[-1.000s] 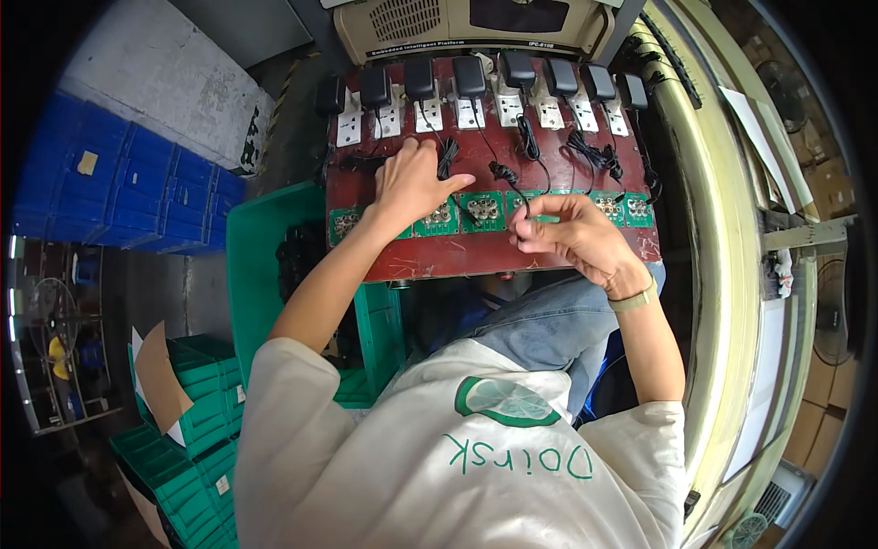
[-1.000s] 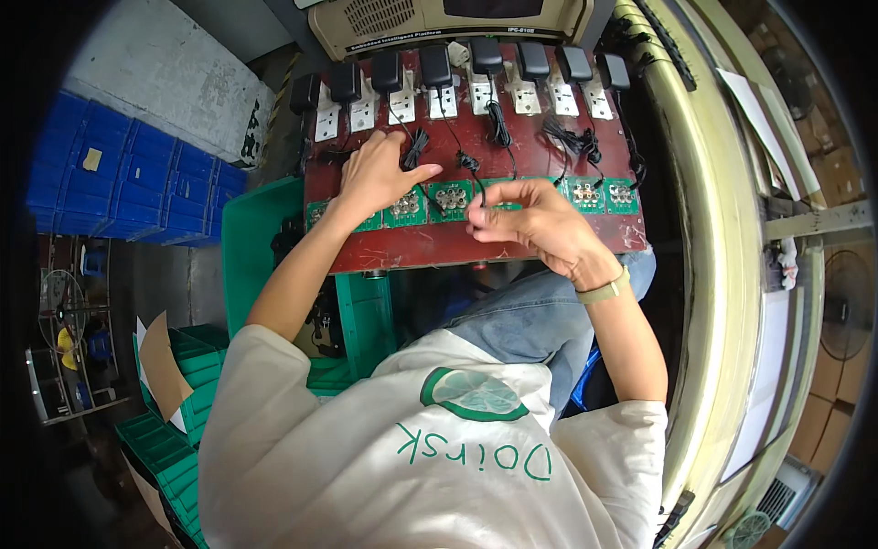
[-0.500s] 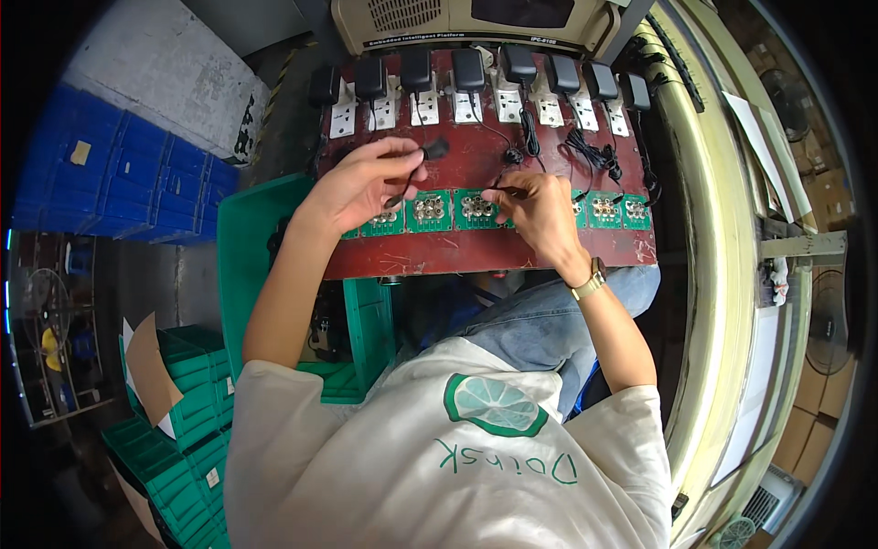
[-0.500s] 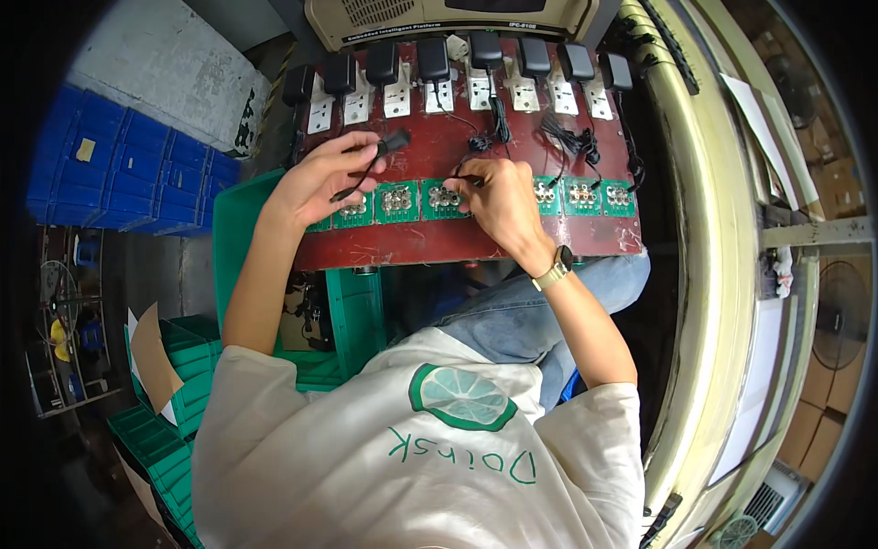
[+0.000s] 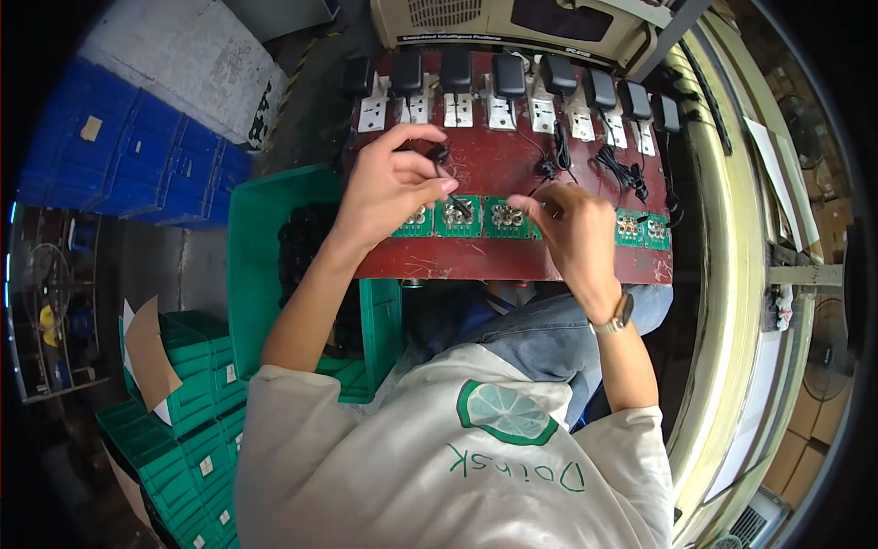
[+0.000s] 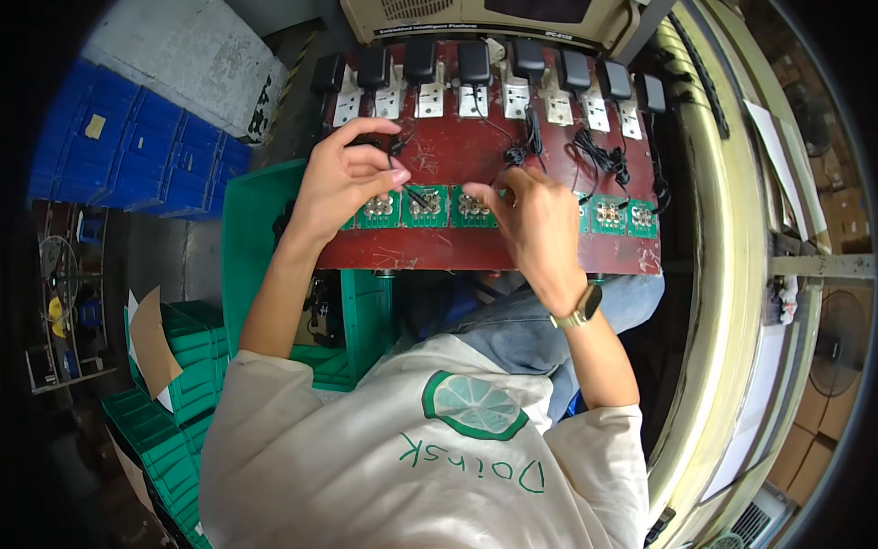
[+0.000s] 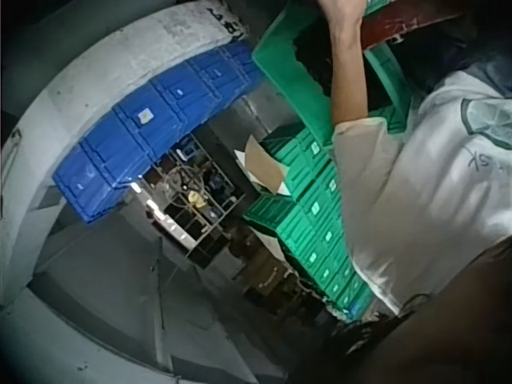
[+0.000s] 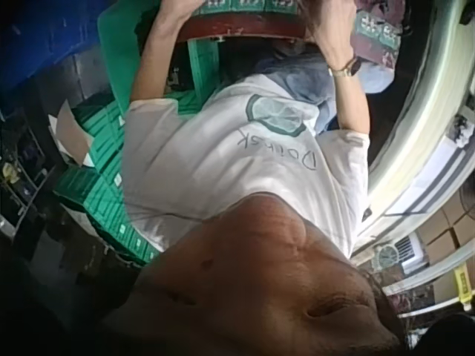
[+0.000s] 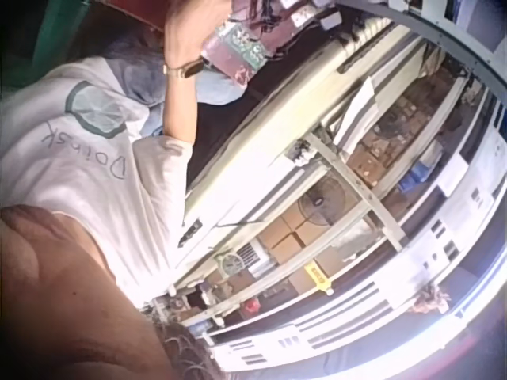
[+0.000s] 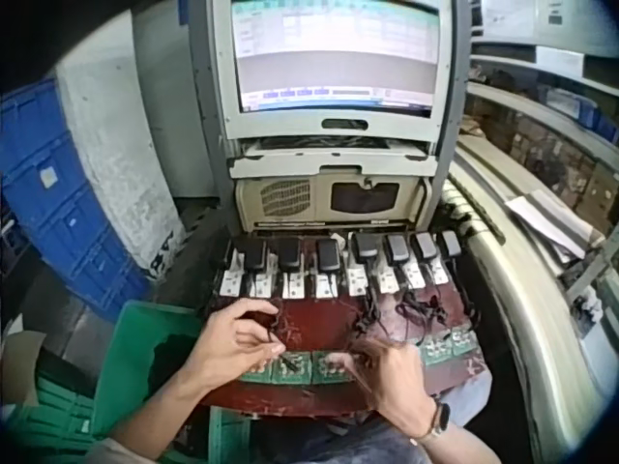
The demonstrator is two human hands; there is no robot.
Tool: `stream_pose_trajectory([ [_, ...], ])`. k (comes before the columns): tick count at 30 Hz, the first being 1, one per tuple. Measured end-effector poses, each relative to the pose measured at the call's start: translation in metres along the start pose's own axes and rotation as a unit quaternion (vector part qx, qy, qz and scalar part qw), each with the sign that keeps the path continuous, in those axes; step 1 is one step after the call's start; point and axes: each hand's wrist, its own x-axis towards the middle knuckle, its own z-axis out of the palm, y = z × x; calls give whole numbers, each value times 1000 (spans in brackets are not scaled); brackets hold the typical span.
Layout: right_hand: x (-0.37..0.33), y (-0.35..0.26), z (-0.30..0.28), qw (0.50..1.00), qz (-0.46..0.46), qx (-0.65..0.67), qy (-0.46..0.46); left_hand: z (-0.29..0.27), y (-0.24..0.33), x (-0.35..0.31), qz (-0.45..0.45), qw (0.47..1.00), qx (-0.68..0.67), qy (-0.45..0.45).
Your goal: The person is manually testing and assembling circuit boards by connecting wire harnesses and placing them into a testing rig.
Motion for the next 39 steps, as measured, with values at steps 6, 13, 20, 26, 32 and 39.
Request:
stream_pose_trajectory([
  [6,27,-29,27,980,-128,141,-54,8,12,12,59,998,18,-25],
  [13,25,-12,41,954,63,235,-177,-50,-47,28,161,904,357,170],
  [20,13,-12,57,952,52,258,-154,-67,-79,36,121,850,486,165],
  [26,-1,-6,72,986,-131,87,-55,-72,-33,26,18,917,382,113],
  [32,-2,6,82,983,-176,28,-47,-87,6,21,28,991,94,86],
  [39,-5,-4,72,986,-163,7,-26,-73,23,20,25,978,-187,83],
])
